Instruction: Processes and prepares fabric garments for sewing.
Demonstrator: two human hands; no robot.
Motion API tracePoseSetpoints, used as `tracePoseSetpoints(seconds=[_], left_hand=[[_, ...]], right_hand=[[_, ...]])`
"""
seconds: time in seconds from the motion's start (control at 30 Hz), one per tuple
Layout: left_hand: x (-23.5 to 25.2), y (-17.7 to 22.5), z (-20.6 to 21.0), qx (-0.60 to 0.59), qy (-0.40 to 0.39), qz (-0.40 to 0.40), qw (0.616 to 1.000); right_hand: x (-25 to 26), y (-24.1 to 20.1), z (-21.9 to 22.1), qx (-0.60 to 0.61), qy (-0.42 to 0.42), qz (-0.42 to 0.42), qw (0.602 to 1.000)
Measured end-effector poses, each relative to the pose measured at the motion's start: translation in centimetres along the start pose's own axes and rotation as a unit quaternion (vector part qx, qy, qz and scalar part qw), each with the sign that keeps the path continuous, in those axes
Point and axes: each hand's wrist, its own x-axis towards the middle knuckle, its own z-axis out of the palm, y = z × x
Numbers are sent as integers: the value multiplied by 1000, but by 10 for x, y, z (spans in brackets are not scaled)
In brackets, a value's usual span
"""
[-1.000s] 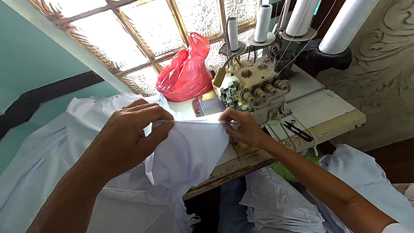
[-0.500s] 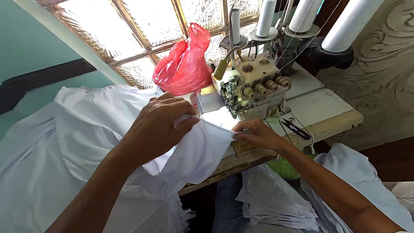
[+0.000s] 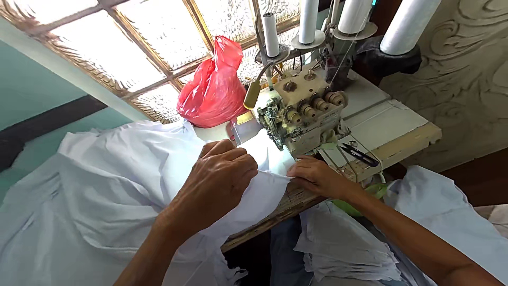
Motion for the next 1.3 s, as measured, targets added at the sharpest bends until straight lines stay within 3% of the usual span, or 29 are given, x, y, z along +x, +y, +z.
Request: tracePoseSetpoints(seconds=[0.33,0.57,0.87,1.07,1.17,1.3], left_hand=[[8,31,47,50,46,-10,998],[8,42,79,-6,4,-40,999],[9,39,109,42,86,-98,991],[14,22,118,29,79,-149,985],[21,13,119,13,64,-198,978],[27,-4,120,23,38,-254,966]], right_hand=[[1,-9,3,-41,57,-6,998],[-4,-17,3,-40,54,-15,998],[3,-14,10,-11,121,20,992],[19,-4,27,-228,216,19,949],[25,-9,31,-306,202,38,930],[20,-18,32,-321,192,37,927]])
